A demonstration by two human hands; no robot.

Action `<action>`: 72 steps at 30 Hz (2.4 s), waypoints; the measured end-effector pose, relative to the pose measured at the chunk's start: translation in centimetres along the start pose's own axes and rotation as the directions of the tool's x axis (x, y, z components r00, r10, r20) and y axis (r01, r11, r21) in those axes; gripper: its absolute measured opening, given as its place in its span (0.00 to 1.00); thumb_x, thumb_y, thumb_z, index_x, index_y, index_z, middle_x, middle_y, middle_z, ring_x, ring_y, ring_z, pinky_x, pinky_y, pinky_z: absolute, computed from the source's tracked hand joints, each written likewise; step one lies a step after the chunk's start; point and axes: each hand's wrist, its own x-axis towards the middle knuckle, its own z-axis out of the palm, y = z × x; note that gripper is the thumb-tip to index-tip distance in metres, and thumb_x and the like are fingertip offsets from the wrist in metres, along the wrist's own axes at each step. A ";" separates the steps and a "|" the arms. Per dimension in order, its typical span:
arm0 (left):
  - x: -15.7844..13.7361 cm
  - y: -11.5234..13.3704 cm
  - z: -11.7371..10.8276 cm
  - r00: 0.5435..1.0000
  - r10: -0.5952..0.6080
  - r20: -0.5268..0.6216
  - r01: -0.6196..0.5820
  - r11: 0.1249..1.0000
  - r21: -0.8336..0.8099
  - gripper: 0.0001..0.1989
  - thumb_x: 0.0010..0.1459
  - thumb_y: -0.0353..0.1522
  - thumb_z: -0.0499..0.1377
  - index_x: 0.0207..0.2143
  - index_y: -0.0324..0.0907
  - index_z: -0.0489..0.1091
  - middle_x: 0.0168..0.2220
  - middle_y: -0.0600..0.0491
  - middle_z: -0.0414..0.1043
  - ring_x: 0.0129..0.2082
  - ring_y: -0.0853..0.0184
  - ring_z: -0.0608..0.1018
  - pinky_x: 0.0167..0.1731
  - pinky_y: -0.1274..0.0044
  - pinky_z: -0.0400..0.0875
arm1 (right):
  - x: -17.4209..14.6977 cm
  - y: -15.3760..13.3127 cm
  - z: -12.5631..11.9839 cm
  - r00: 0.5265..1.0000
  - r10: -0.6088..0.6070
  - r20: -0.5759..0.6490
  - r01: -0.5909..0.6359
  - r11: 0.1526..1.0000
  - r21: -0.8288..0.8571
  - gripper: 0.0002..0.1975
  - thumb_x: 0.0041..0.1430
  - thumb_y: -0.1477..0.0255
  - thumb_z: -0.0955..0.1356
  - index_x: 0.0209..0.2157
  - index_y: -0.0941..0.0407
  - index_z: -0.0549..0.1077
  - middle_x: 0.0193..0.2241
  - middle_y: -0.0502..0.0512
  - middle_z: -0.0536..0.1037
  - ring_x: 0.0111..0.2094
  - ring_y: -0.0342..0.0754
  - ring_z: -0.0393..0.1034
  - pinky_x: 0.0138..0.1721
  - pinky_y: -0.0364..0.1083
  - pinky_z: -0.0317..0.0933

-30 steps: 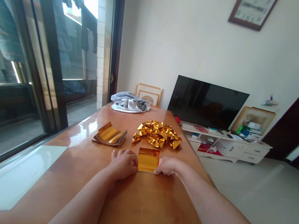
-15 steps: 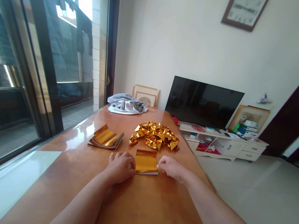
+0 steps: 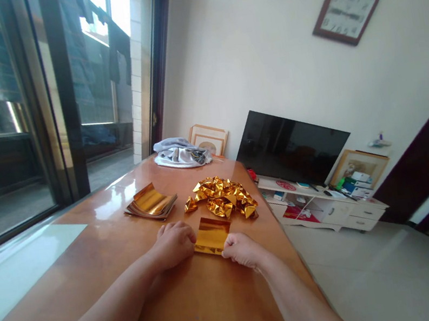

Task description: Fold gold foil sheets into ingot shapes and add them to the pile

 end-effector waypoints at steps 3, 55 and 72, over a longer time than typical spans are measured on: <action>0.2 -0.1 -0.3 0.996 -0.054 -0.069 0.050 0.997 -0.054 0.09 0.57 0.35 0.58 0.39 0.48 0.75 0.45 0.49 0.76 0.48 0.55 0.73 0.48 0.66 0.64 | -0.2 -0.4 0.5 0.997 0.000 -0.076 0.009 0.994 0.110 0.08 0.48 0.69 0.68 0.27 0.54 0.64 0.18 0.42 0.64 0.19 0.39 0.54 0.21 0.40 0.42; -2.2 3.6 0.0 0.909 0.410 0.076 -0.411 0.850 0.329 0.03 0.59 0.32 0.57 0.34 0.43 0.70 0.36 0.48 0.73 0.39 0.58 0.72 0.37 0.67 0.57 | -4.4 0.1 4.6 0.688 -0.692 -0.217 0.396 0.609 -0.687 0.20 0.53 0.66 0.74 0.47 0.52 0.72 0.45 0.56 0.76 0.47 0.57 0.66 0.50 0.53 0.58; -2.5 3.7 0.0 0.873 0.466 0.144 -0.487 0.848 0.210 0.05 0.57 0.28 0.57 0.32 0.45 0.71 0.35 0.52 0.74 0.38 0.62 0.73 0.38 0.69 0.59 | -5.2 3.0 2.9 0.777 -0.600 -0.191 0.250 0.573 -0.780 0.05 0.62 0.77 0.68 0.36 0.53 0.73 0.35 0.51 0.76 0.40 0.49 0.66 0.42 0.47 0.55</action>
